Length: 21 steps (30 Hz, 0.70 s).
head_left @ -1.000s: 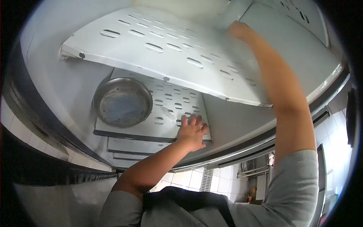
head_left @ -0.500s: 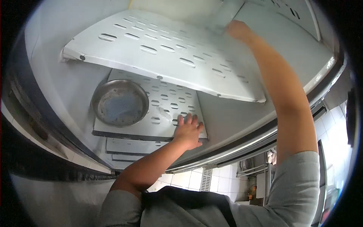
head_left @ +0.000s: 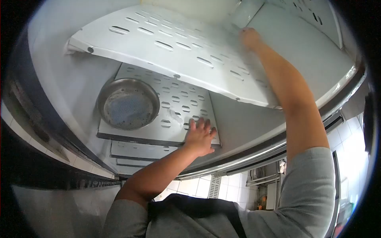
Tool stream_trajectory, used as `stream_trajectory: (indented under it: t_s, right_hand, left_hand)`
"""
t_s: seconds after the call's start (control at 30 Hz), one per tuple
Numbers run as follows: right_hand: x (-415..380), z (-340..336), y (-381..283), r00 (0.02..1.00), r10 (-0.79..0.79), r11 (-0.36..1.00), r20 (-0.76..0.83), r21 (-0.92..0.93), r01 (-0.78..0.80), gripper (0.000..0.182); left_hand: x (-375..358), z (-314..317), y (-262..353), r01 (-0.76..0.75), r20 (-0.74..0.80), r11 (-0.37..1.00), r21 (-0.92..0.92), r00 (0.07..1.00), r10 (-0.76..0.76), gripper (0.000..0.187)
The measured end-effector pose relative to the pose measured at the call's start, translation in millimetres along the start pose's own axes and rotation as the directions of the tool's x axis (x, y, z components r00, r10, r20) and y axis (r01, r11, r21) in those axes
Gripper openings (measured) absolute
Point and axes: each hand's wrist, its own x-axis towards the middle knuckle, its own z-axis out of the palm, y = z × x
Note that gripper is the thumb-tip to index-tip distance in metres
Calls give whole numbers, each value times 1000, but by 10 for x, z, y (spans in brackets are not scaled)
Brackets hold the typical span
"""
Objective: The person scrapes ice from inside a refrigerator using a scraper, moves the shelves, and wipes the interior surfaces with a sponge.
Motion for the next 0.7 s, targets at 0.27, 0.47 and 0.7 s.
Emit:
stream_trajectory:
  t_s: [0.27,0.47,0.7]
  right_hand:
    - [-29,-321,-346,915,-295,865,275,-330,378,26]
    - [176,-173,-352,935,-210,945,287,-184,269,24]
    - [198,-218,-314,967,-64,993,247,-77,85,25]
  left_hand:
    - [-1,-58,-2,6,29,1000,25,1000,-6,73]
    - [28,18,-28,-6,-2,1000,17,1000,6,75]
    - [30,-1,-37,-4,-2,1000,1,1000,4,75]
